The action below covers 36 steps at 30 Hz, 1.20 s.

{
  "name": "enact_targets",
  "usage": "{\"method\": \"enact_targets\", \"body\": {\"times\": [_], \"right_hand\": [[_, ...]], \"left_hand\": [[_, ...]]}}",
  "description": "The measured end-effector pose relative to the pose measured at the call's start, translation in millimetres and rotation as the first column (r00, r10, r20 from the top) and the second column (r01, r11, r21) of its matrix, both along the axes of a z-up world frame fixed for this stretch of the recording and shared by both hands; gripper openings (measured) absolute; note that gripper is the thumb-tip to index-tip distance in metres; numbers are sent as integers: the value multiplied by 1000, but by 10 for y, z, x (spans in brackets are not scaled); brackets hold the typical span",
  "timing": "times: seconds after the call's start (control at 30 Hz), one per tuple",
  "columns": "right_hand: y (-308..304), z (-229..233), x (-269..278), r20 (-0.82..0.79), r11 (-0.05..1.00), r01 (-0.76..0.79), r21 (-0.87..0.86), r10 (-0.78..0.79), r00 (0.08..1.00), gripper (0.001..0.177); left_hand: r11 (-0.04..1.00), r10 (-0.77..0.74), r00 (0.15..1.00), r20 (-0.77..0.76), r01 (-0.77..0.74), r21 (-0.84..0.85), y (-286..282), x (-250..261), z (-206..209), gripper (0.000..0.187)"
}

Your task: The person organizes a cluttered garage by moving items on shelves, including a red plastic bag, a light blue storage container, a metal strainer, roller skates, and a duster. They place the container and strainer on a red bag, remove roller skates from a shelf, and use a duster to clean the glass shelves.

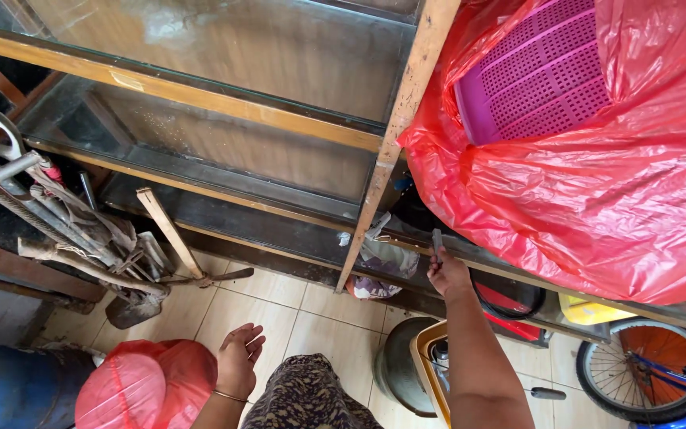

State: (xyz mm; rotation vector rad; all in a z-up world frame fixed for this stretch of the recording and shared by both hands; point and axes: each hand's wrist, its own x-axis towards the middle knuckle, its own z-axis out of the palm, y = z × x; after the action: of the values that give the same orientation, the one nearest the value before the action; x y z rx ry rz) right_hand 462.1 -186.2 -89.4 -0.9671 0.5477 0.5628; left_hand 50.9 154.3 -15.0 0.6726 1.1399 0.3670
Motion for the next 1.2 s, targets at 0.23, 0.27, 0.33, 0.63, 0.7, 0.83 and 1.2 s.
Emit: {"method": "enact_targets", "body": {"times": [0.23,0.27,0.33,0.63,0.7,0.83,1.2], "right_hand": [[78,266,-121,6,989,101,104,-102,995,22],[60,308,-166,34,986,90,141,-96,995,24],[5,360,-287,59,982,73,177,-85,995,25],[-452,750,-813,246,919,-31,393,-73,966,29],[-617,919,-1035,231,919,-12,395,-87,969,29],[-1109,1073,-1613,296,905,-103,412,-26,955,32],[-2290,617,-3466,180,948,202,245,-250,951,29]], "left_hand": [[1000,-16,1000,21,16,-9,-77,21,58,32],[1000,-20,999,33,20,-3,-80,13,62,32],[1000,-19,999,42,19,3,-106,-49,38,32],[998,-56,998,16,56,20,-397,-439,-4,32],[997,-71,997,34,71,4,-510,-543,95,36],[999,-48,992,113,48,7,-651,-731,150,30],[991,-131,988,86,130,19,-1245,-1220,257,29]]}}
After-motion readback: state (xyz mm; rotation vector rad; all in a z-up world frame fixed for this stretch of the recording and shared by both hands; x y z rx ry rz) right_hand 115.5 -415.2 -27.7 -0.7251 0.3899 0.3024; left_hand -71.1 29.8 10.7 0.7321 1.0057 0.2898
